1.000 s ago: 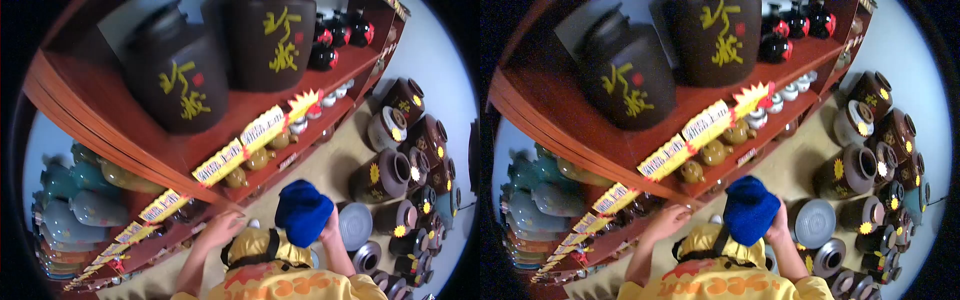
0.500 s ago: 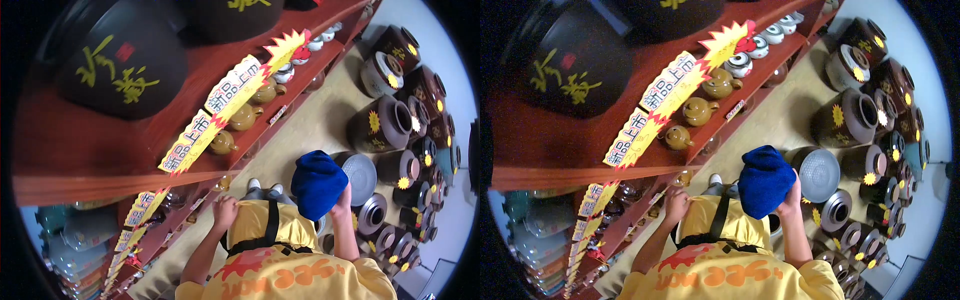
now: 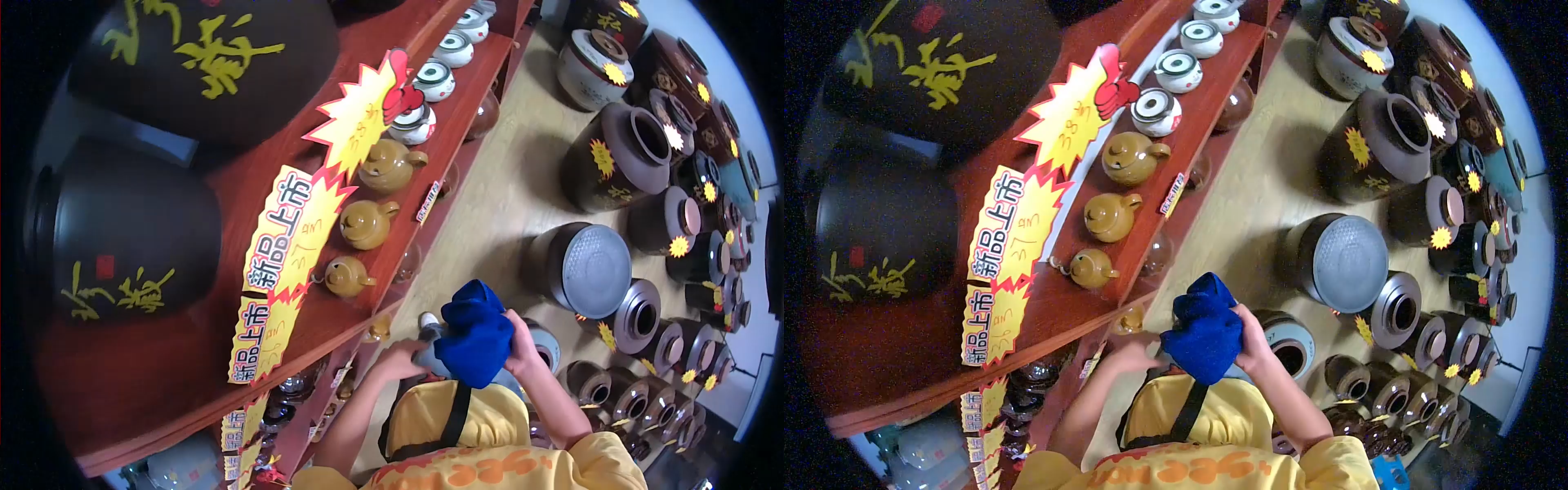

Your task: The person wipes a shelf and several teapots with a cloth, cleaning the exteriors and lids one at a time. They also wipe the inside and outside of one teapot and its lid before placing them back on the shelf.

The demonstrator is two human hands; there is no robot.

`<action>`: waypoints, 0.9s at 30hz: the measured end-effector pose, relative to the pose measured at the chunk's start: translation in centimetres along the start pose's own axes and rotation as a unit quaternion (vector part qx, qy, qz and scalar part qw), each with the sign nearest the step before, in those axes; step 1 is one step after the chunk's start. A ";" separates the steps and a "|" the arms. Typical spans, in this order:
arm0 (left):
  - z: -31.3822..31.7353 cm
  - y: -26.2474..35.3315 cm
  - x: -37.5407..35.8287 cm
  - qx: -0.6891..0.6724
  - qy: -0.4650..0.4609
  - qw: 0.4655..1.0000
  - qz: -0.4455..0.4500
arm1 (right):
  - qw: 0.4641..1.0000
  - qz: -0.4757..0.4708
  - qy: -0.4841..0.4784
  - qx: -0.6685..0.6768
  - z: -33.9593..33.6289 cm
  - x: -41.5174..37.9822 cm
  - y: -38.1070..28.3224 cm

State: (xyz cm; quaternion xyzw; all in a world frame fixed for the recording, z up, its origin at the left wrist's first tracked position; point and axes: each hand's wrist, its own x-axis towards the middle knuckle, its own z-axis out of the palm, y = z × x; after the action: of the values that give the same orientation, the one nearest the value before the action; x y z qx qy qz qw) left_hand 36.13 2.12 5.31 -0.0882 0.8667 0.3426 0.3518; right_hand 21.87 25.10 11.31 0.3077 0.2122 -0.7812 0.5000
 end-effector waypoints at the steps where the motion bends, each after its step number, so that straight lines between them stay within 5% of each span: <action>1: -0.7 1.1 0.6 0.003 -0.005 1.000 0.001 | 1.000 -0.002 0.001 0.005 -0.1 0.1 0.3; 2: -1.3 2.0 1.2 -0.270 -0.029 0.962 -0.038 | 0.999 -0.027 0.007 -0.030 -0.2 0.2 0.7; 3: -1.6 2.8 1.8 -0.521 -0.050 0.849 -0.074 | 0.996 -0.051 0.013 -0.067 -0.3 0.4 0.9; 7: 1.7 4.6 1.8 -0.579 -0.120 0.806 -0.037 | 0.986 -0.078 -0.036 -0.142 -1.6 0.7 1.9; 9: 3.9 4.3 1.4 -0.687 -0.162 0.709 0.000 | 0.987 -0.083 -0.049 -0.126 -1.6 1.4 2.3; 10: 4.6 3.9 1.3 -0.686 -0.163 0.709 -0.003 | 0.981 -0.103 -0.039 -0.157 -1.3 1.8 2.7; 12: 5.4 3.6 1.2 -0.673 -0.047 0.738 -0.026 | 0.973 -0.137 -0.029 -0.182 -0.6 2.7 3.1; 17: 3.8 1.0 -0.5 -0.697 -0.025 0.716 0.026 | 0.966 -0.148 -0.047 -0.206 -0.8 5.1 4.5; 19: 3.1 -0.4 -1.1 -0.781 -0.005 0.623 -0.036 | 0.922 -0.216 -0.056 -0.317 -2.0 6.7 5.3; 21: 1.9 -0.4 -1.4 -0.741 0.053 0.664 -0.084 | 0.903 -0.233 -0.049 -0.357 -1.9 6.9 5.5; 23: -0.5 0.8 -1.9 -0.452 0.014 0.892 -0.033 | 0.848 -0.298 -0.042 -0.436 -3.2 7.9 5.8; 25: -0.8 1.0 -1.9 -0.506 0.044 0.861 0.000 | 0.861 -0.270 -0.042 -0.429 -3.9 7.9 5.4; 27: -1.7 0.2 -1.9 -0.555 0.053 0.827 -0.074 | 0.825 -0.181 0.098 -0.526 -5.2 8.1 5.3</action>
State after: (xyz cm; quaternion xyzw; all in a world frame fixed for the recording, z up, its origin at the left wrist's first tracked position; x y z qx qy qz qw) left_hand 36.51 1.02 7.53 -0.3505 0.5385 0.7336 0.2214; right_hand 25.59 20.97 1.86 0.0293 0.6905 -0.5934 0.4125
